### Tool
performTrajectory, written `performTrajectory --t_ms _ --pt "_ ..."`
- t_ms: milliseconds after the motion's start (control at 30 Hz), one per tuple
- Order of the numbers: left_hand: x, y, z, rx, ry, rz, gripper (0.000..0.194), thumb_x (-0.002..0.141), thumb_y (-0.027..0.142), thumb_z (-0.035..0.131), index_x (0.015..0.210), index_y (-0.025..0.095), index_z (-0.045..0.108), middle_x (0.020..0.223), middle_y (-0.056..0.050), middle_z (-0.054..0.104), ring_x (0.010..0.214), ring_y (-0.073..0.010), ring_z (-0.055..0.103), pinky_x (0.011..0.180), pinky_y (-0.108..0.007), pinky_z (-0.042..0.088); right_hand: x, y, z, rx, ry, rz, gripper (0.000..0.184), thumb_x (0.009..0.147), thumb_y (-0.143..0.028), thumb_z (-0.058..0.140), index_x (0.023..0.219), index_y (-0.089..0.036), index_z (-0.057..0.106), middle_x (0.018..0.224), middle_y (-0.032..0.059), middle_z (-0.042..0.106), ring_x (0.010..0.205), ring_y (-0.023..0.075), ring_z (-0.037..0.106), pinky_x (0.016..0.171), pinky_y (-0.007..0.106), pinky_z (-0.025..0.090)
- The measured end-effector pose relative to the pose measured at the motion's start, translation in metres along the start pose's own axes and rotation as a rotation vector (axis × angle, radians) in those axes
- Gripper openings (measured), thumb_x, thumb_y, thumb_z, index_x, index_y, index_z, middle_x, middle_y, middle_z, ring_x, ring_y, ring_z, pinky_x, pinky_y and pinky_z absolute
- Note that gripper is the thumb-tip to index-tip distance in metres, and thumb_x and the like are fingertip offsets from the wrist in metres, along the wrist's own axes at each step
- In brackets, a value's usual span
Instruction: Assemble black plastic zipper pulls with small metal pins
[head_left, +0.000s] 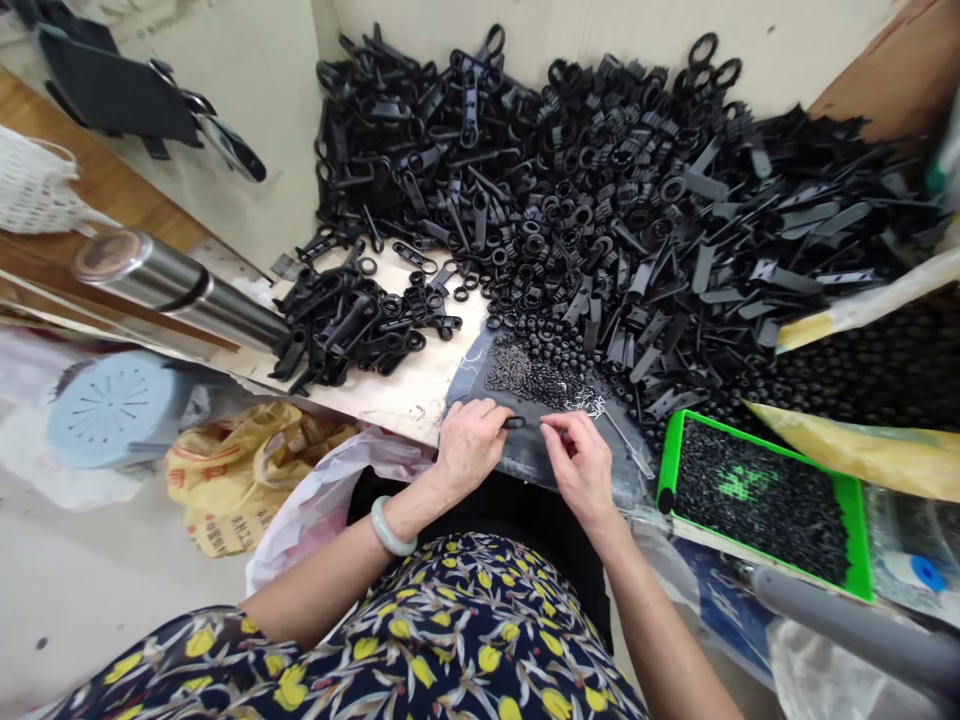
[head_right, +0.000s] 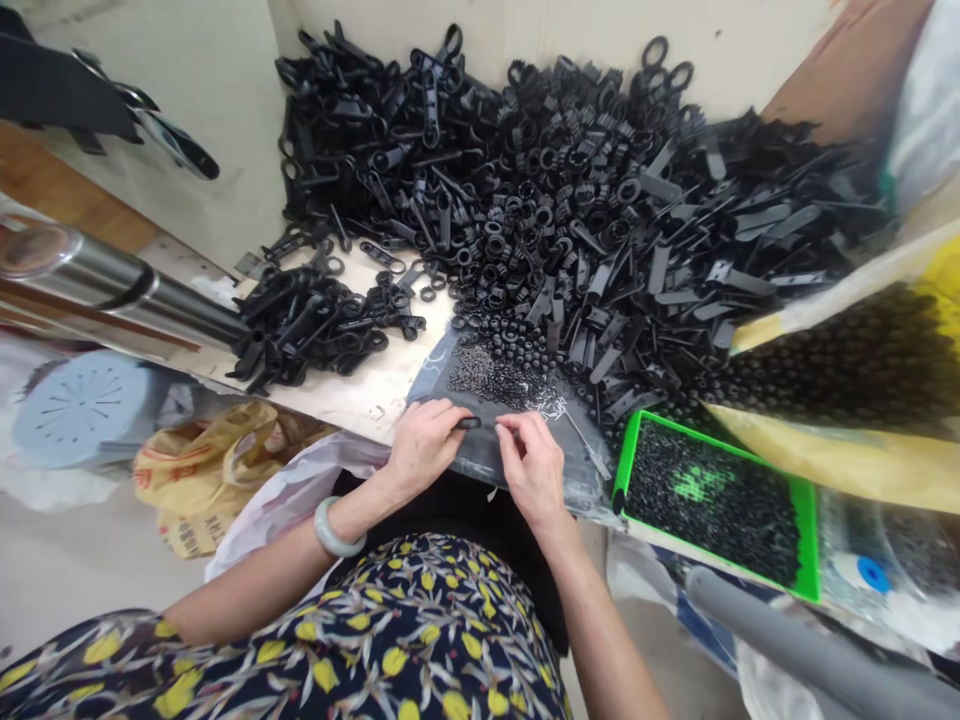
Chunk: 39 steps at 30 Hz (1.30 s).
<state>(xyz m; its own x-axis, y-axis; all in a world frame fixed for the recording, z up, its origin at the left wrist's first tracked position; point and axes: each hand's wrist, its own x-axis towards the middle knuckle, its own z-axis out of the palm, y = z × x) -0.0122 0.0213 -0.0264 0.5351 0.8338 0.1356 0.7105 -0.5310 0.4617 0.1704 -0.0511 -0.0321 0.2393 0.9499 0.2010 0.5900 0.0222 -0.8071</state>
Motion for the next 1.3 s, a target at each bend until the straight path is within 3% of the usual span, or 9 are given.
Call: performTrajectory --t_ms 100,267,400,533,867,1067,1200,1300 --pt "0.000 0.002 -0.006 -0.219 -0.006 -0.055 0.015 0.097 0.016 0.058 0.099 0.020 0.072 0.091 -0.005 0.072 0.085 -0.0207 0.064 0.079 -0.034 0.044 -0.003 -0.001 -0.004 0.078 0.013 0.013 0.014 0.103 -0.029 0.058 0.102 -0.023 0.070 0.098 0.0043 0.069 0.082 0.0163 0.064 0.072 0.029 0.052" --pt "0.001 0.012 -0.021 -0.771 -0.095 -0.352 0.026 0.097 0.039 0.063 0.082 0.017 0.067 0.077 -0.001 0.065 0.072 -0.0154 0.057 0.070 -0.027 0.044 0.003 -0.011 -0.010 0.143 -0.066 -0.076 0.012 0.104 -0.027 0.058 0.105 -0.024 0.071 0.098 0.0034 0.068 0.080 0.0151 0.063 0.070 0.028 0.051" --pt "-0.001 0.018 -0.026 -1.014 -0.167 -0.507 0.034 0.092 0.046 0.068 0.075 0.017 0.060 0.069 0.002 0.057 0.064 -0.0114 0.048 0.062 -0.024 0.038 0.011 -0.017 -0.012 0.096 -0.135 -0.178 0.013 0.104 -0.025 0.058 0.106 -0.024 0.070 0.097 0.0032 0.069 0.084 0.0155 0.065 0.075 0.029 0.052" --pt "-0.005 0.020 -0.024 -1.136 -0.167 -0.569 0.035 0.088 0.048 0.072 0.077 0.017 0.059 0.067 0.004 0.054 0.062 -0.0099 0.045 0.058 -0.023 0.035 0.013 -0.016 -0.011 0.063 -0.171 -0.232 0.013 0.105 -0.025 0.057 0.107 -0.024 0.070 0.096 0.0032 0.069 0.086 0.0159 0.067 0.078 0.029 0.052" --pt "-0.008 0.026 -0.026 -1.222 -0.134 -0.655 0.036 0.081 0.049 0.077 0.077 0.016 0.062 0.064 0.003 0.056 0.058 -0.0089 0.045 0.056 -0.023 0.034 0.010 -0.017 -0.007 0.074 -0.177 -0.162 0.015 0.104 -0.030 0.058 0.104 -0.024 0.072 0.093 0.0038 0.069 0.079 0.0156 0.064 0.071 0.029 0.053" --pt "-0.007 0.026 -0.032 -1.348 -0.216 -0.646 0.033 0.076 0.044 0.082 0.079 0.015 0.068 0.067 0.001 0.061 0.058 -0.0075 0.046 0.054 -0.022 0.032 0.011 -0.027 -0.011 0.140 -0.189 -0.113 0.015 0.103 -0.032 0.060 0.098 -0.024 0.073 0.091 0.0039 0.070 0.075 0.0160 0.065 0.066 0.030 0.053" --pt "-0.003 0.028 -0.031 -1.514 -0.216 -0.772 0.031 0.070 0.038 0.086 0.074 0.015 0.066 0.062 0.003 0.058 0.053 -0.0057 0.043 0.050 -0.021 0.025 0.008 -0.032 -0.012 0.174 -0.157 -0.037 0.013 0.100 -0.033 0.064 0.101 -0.024 0.074 0.091 0.0033 0.072 0.071 0.0151 0.064 0.063 0.030 0.053" --pt "-0.004 0.031 -0.028 -1.615 -0.219 -0.872 0.032 0.068 0.036 0.086 0.072 0.014 0.064 0.061 0.003 0.057 0.050 -0.0046 0.042 0.048 -0.021 0.022 0.004 -0.032 -0.012 0.107 -0.141 -0.097 0.014 0.101 -0.030 0.063 0.105 -0.025 0.075 0.093 0.0039 0.074 0.073 0.0158 0.066 0.066 0.031 0.055"
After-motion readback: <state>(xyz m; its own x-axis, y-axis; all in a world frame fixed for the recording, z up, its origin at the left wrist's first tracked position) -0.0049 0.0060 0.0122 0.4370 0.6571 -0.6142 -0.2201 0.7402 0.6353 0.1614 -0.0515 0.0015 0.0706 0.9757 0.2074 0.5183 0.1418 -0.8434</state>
